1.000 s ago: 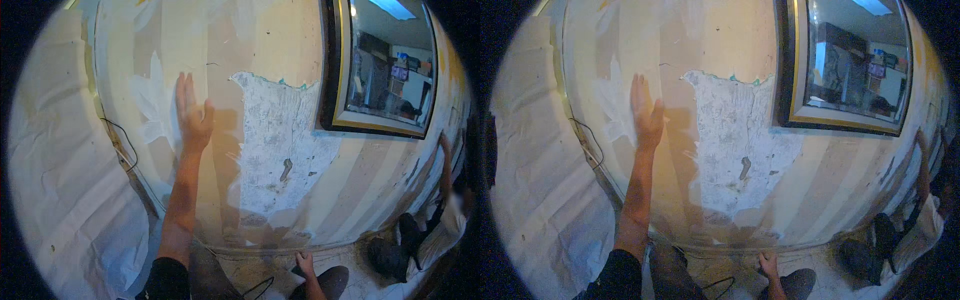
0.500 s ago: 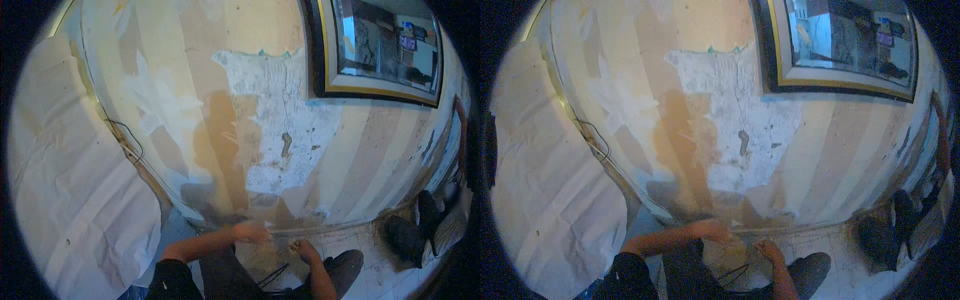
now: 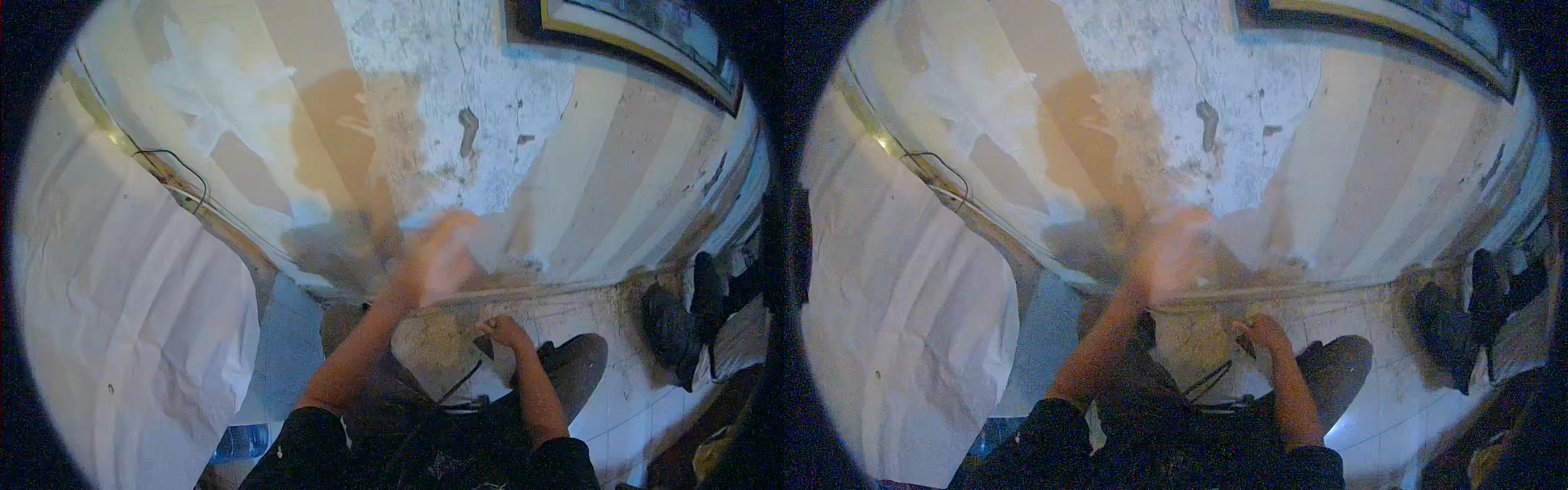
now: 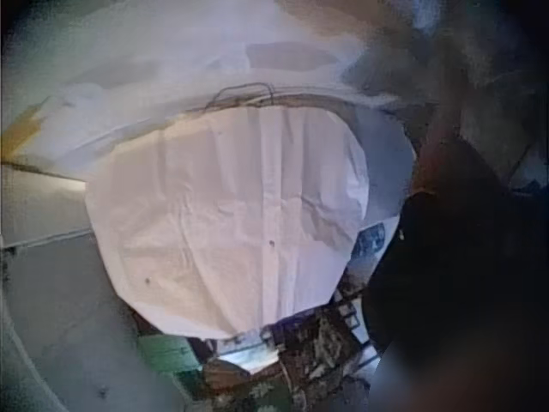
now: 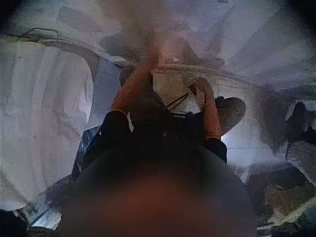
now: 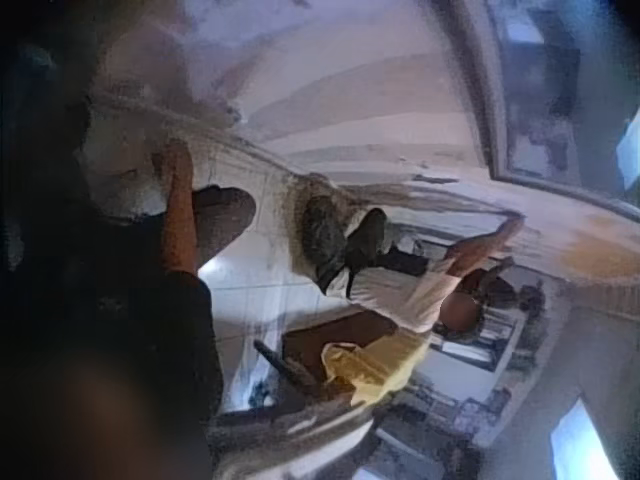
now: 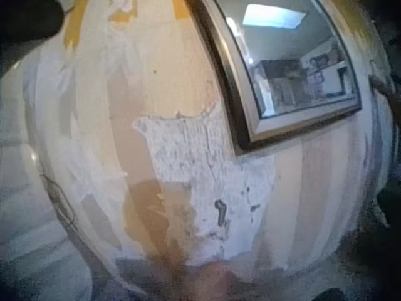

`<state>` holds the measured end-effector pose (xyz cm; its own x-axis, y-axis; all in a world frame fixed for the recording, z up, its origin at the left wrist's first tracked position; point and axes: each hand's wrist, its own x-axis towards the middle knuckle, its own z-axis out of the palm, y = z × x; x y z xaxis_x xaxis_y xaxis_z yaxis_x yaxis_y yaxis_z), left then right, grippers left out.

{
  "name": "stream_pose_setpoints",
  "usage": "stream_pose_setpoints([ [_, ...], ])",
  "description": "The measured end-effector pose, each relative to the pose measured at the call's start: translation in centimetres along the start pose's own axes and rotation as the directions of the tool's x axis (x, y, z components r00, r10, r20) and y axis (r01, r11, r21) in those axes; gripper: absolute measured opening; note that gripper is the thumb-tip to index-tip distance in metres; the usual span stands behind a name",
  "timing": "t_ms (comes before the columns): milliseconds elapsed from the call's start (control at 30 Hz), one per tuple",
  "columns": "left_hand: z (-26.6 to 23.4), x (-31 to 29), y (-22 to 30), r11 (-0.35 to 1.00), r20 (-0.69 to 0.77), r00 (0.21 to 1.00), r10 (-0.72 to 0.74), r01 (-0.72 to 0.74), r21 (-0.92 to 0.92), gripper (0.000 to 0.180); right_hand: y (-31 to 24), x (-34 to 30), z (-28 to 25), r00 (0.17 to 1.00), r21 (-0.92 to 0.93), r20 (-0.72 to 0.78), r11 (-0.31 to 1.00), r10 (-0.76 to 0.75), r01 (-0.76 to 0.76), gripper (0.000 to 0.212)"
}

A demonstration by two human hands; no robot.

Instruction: The person removes wallpaper and plaster from a wall using a metal scraper.

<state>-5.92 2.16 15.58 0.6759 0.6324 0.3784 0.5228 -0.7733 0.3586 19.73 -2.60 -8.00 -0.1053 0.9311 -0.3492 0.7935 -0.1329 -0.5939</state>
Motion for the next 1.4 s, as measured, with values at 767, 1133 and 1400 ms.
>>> stream_pose_setpoints([
  [767, 17.3, -5.9, -9.8, 0.857, 0.616, 0.695, -0.37, 0.512, -0.064, 0.054, -6.5, -3.5, -6.3, 0.98, 0.615, -0.046, 0.767, -0.195, 0.182, 0.034],
  [1133, 17.7, -5.9, -6.2, 0.894, 0.749, 0.591, -0.3, 0.448, 0.005, 0.035, -4.6, -4.0, -5.6, 0.923, 0.023, -0.128, 0.929, -0.363, 0.369, 0.03],
  [1400, 17.4, -6.3, -4.2, 0.834, 0.641, 0.658, -0.395, 0.55, -0.052, 0.036, -2.5, -3.9, -4.4, 0.851, -0.178, 0.492, 0.978, 0.183, -0.108, 0.039],
])
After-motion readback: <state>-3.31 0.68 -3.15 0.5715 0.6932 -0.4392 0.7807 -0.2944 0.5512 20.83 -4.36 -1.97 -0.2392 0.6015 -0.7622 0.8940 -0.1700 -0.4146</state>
